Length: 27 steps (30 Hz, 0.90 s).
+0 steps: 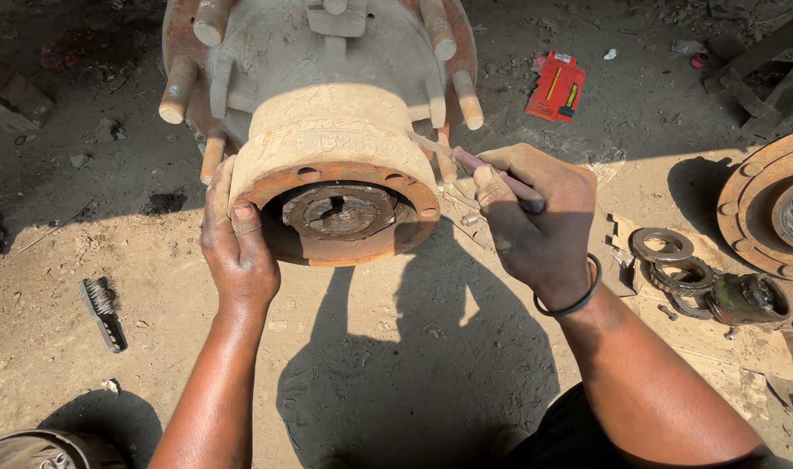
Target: The person uses a metal scraper to remove rust and debris from the surface of a large cylindrical mechanical part. They hold the part steady with one hand while scraping with the other, working around the circumference.
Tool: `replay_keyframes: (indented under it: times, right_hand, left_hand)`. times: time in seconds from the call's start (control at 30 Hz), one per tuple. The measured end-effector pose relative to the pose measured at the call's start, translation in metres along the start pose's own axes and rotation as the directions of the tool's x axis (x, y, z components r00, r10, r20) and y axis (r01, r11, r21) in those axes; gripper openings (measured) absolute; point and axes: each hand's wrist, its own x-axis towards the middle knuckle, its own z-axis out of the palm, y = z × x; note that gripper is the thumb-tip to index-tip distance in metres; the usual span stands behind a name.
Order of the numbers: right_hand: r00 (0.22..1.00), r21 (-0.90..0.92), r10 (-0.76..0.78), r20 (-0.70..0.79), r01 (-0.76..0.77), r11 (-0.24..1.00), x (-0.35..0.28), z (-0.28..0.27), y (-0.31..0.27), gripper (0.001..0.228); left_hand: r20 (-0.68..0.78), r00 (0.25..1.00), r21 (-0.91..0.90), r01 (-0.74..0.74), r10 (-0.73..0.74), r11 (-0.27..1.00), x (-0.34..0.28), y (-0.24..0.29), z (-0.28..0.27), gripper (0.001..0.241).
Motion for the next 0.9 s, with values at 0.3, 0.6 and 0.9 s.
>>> replay_keyframes:
  times: [0.3,0.6,0.9]
  right_hand:
    - [0.998,0.015,-0.057,-0.002,0.057,0.998,-0.006,0.005,0.009,0.019]
    - [0.994,0.063,-0.084,0.064,0.08,0.995,0.003,-0.009,-0.009,0.024]
    - [0.981,0.494,0.13,0.146,-0.186,0.849,-0.006,0.006,0.058,0.042]
  left_hand:
    - [0.035,0.996,0.016,-0.082,0.081,0.997,0.007,0.006,-0.007,0.072]
    - [-0.002,1.0,-0.029,-0.023,0.023,0.999,0.007,0.011,-0.002,0.068]
    - [0.028,0.999,0.037,-0.028,0.027,0.999,0.008,0.01,-0.007,0.066]
